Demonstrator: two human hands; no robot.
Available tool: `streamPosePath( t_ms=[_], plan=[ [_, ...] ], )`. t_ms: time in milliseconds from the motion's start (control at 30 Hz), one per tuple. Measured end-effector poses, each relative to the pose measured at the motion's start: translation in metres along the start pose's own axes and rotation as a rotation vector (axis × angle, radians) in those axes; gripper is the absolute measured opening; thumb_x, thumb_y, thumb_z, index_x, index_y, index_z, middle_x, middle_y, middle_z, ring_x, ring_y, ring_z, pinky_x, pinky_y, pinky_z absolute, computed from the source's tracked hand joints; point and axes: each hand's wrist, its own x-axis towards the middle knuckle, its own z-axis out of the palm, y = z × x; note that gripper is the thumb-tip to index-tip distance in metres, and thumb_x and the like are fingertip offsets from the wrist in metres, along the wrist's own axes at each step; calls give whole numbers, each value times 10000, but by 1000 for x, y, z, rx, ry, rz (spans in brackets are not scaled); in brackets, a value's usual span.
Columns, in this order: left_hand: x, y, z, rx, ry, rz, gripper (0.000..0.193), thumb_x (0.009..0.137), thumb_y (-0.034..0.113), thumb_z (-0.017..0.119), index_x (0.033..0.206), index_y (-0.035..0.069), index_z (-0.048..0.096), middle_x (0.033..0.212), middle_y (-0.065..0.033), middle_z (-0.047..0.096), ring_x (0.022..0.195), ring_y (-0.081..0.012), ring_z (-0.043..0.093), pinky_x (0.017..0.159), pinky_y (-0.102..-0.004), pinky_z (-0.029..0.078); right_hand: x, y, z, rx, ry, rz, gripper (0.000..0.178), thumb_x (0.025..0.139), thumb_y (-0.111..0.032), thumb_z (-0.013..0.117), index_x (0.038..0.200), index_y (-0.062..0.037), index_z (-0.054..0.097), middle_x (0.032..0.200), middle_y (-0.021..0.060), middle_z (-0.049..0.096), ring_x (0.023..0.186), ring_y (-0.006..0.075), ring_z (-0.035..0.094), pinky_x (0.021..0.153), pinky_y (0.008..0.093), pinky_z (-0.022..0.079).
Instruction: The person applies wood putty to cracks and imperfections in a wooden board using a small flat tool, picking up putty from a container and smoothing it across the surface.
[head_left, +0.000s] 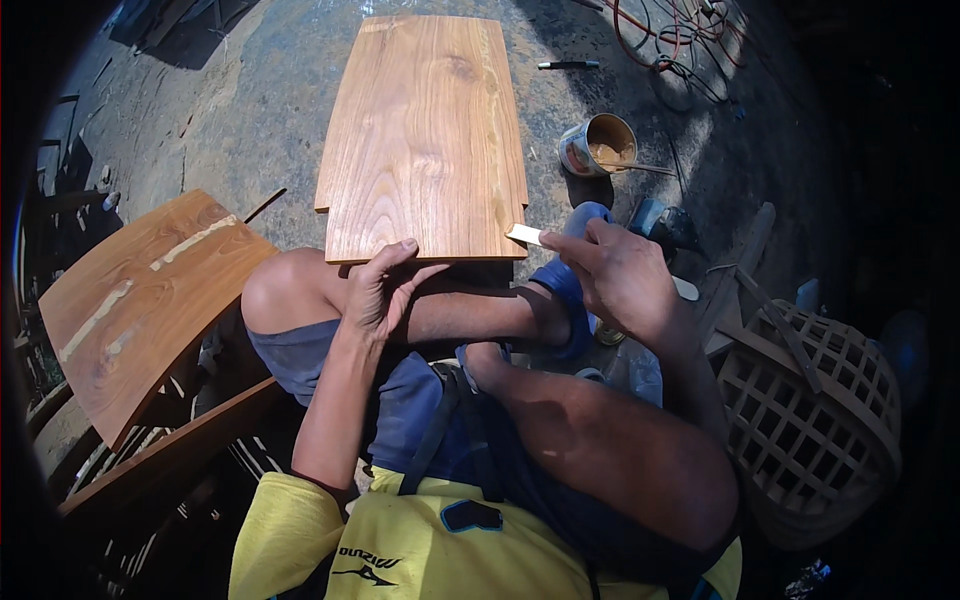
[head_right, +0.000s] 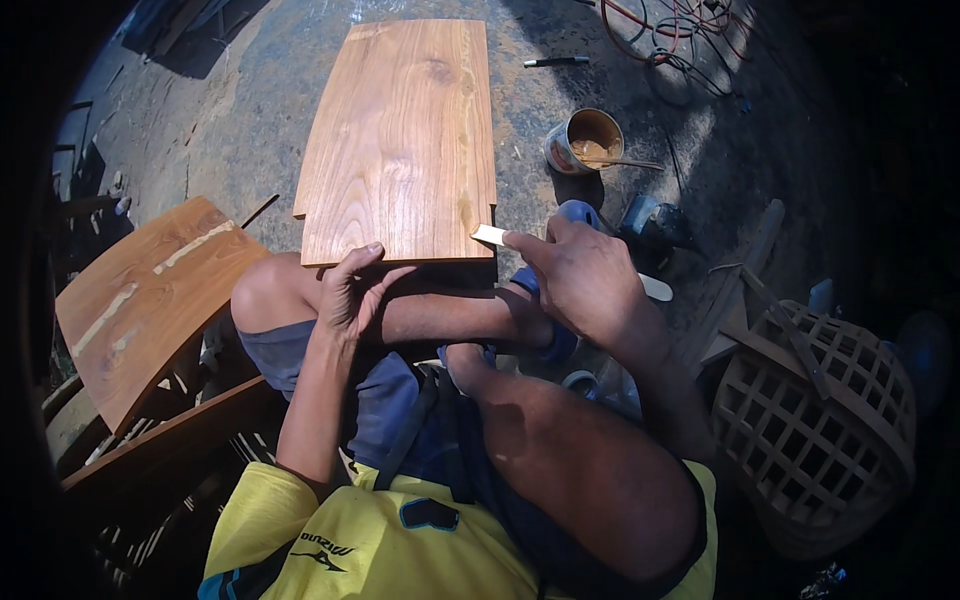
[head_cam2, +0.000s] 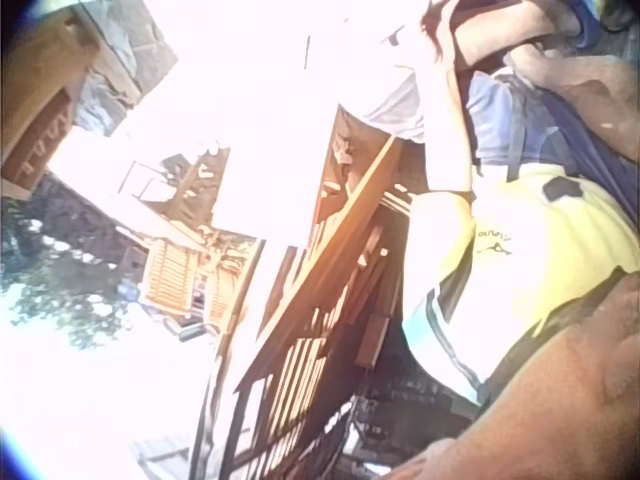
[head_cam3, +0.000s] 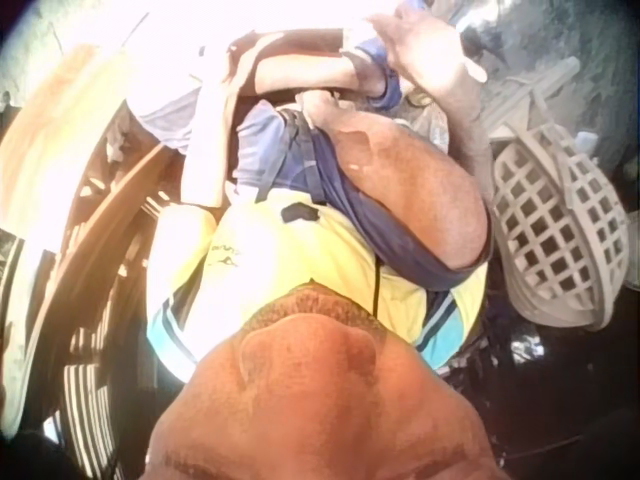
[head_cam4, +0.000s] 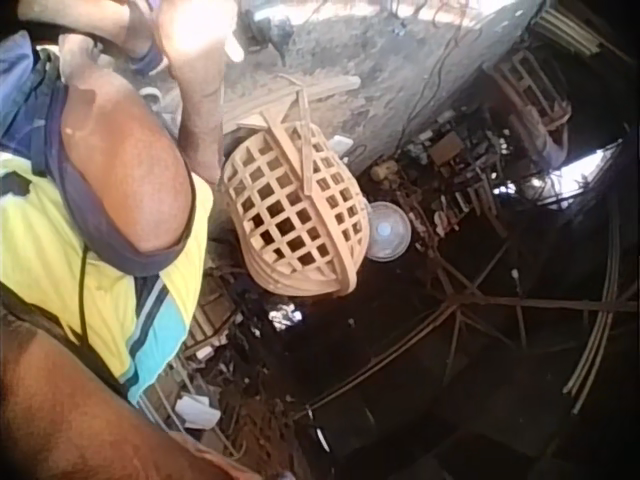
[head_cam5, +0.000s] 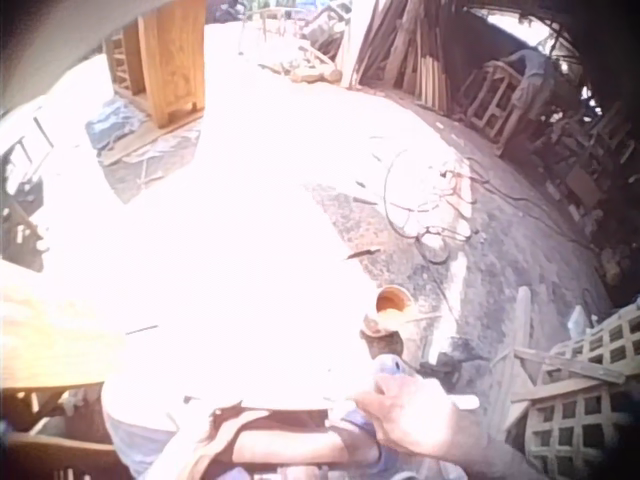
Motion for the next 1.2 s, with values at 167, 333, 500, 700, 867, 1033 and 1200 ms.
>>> streamPosePath(
  t_ms=[167, 333, 500, 700, 867, 1033, 1200],
  plan=[
    [0, 0, 8, 2, -21, 9, 307, 902, 19, 693, 1161, -122, 610, 1155, -203, 667, 1145, -329, 677, 998, -565, 593, 38, -4, 5, -108, 109, -29, 314, 920, -103, 628, 1222, -149, 703, 828, 107, 594, 755, 289, 667, 641, 423, 544],
    [2, -1, 0, -25, -32, -2, 121, 903, 17, 699, 996, -57, 679, 1126, -163, 691, 1144, -298, 675, 1011, -587, 578, 40, -27, 0, -219, -52, 8, 404, 859, -59, 577, 1249, -125, 661, 877, 158, 636, 817, 335, 701, 679, 458, 555],
    [3, -3, 1, -50, -50, 6, 143, 930, 18, 668, 1018, -94, 676, 1120, -187, 683, 1124, -313, 685, 1004, -562, 586, 19, -35, -11, -222, -103, -50, 369, 875, -132, 628, 1243, -105, 644, 924, 154, 633, 887, 326, 706, 706, 446, 564],
    [2, -1, 5, -30, -31, 11, 138, 936, 39, 665, 983, -90, 684, 1115, -187, 688, 1126, -307, 685, 1013, -555, 582, 1, -40, -14, -206, -115, -1, 274, 861, -192, 701, 1096, -55, 677, 896, 130, 642, 936, 300, 686, 716, 401, 555],
    [3, -1, -4, -29, -67, 12, 178, 930, 41, 669, 1050, -91, 663, 1151, -189, 679, 1144, -309, 677, 1012, -561, 579, -15, -15, -27, -59, -118, -37, 377, 873, -175, 699, 1247, -135, 680, 920, 111, 634, 887, 296, 682, 682, 399, 562],
    [0, -2, 8, 15, -19, 15, 203, 921, 46, 680, 1077, -81, 652, 1173, -185, 675, 1159, -309, 670, 1018, -573, 569, -16, -4, -3, 78, -63, 24, 429, 890, -168, 697, 1318, -179, 673, 933, 93, 625, 834, 281, 679, 672, 408, 564],
    [-3, 3, 12, -16, 23, 3, 44, 892, 15, 698, 926, -9, 683, 979, -86, 676, 1025, -224, 689, 984, -574, 596, -28, 3, 1, 78, -16, -93, 443, 877, -189, 719, 1319, -183, 674, 932, 92, 615, 819, 293, 688, 683, 422, 567]
  ],
)
